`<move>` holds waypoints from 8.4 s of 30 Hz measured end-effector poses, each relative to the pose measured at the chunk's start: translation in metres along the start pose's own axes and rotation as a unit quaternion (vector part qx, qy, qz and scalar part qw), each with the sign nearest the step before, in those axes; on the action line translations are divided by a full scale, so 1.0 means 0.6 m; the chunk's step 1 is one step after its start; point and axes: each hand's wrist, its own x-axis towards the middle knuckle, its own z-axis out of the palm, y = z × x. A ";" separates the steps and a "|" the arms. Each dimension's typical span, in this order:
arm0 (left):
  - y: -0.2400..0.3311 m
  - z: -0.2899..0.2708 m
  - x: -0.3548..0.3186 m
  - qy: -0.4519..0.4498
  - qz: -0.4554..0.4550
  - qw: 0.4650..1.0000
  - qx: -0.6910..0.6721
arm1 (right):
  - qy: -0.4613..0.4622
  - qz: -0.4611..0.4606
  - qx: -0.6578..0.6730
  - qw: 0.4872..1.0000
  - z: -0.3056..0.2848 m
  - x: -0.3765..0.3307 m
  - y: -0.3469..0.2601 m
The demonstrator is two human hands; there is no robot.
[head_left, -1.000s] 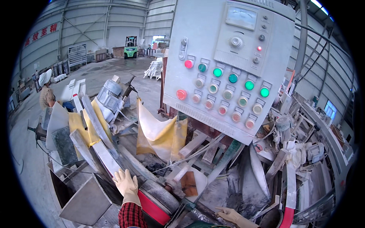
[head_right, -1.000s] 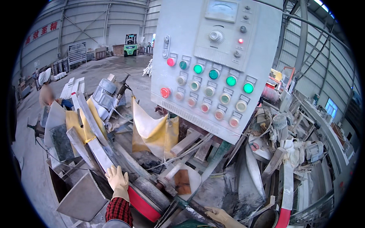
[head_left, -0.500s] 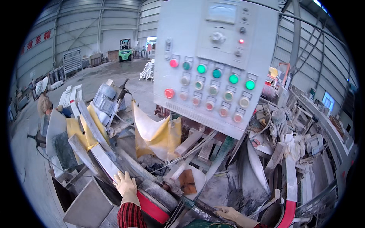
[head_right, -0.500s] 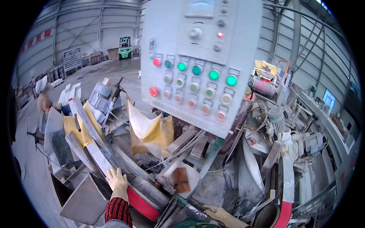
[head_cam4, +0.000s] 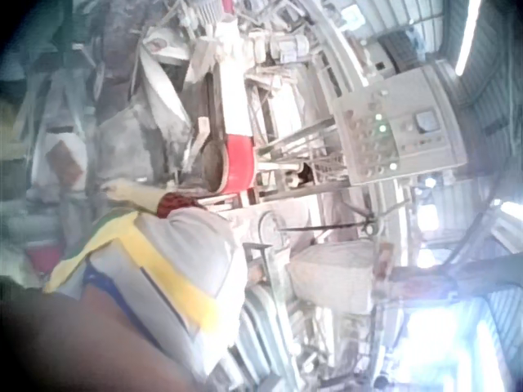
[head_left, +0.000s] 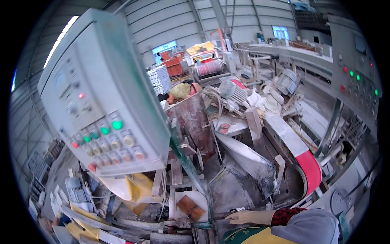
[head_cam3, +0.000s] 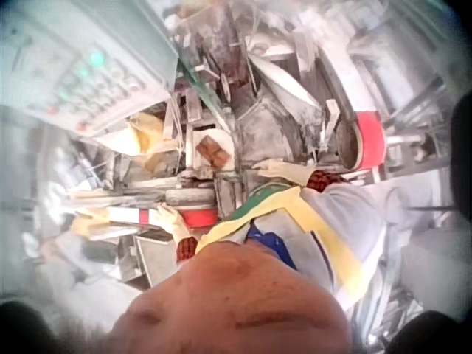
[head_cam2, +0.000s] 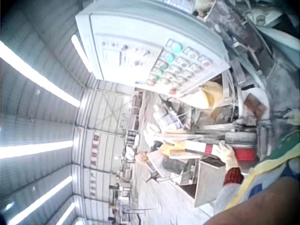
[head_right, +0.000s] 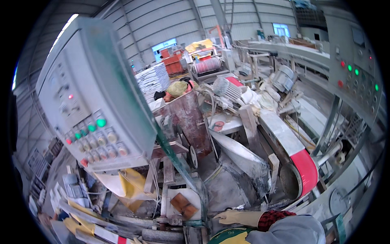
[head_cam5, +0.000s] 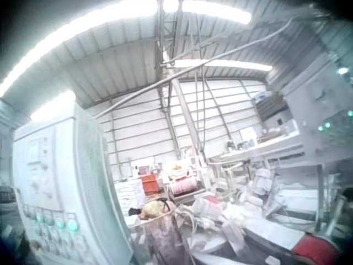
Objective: The person repeatedly rubs a small stone against a rotating red polishing wheel in a factory setting. The person holds the stone with gloved hands and moves it back and forth across the wheel surface.
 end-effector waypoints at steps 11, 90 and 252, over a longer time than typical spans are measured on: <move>0.158 -0.145 -0.079 0.034 0.146 0.895 -0.419 | -0.025 0.023 0.249 0.968 -0.041 -0.022 0.075; 0.091 -0.129 0.053 0.040 -0.107 0.981 -0.158 | -0.053 -0.018 0.076 0.996 -0.065 0.114 -0.183; 0.156 -0.136 -0.041 0.034 0.055 0.987 -0.150 | 0.329 0.004 0.530 0.782 -0.163 0.005 0.161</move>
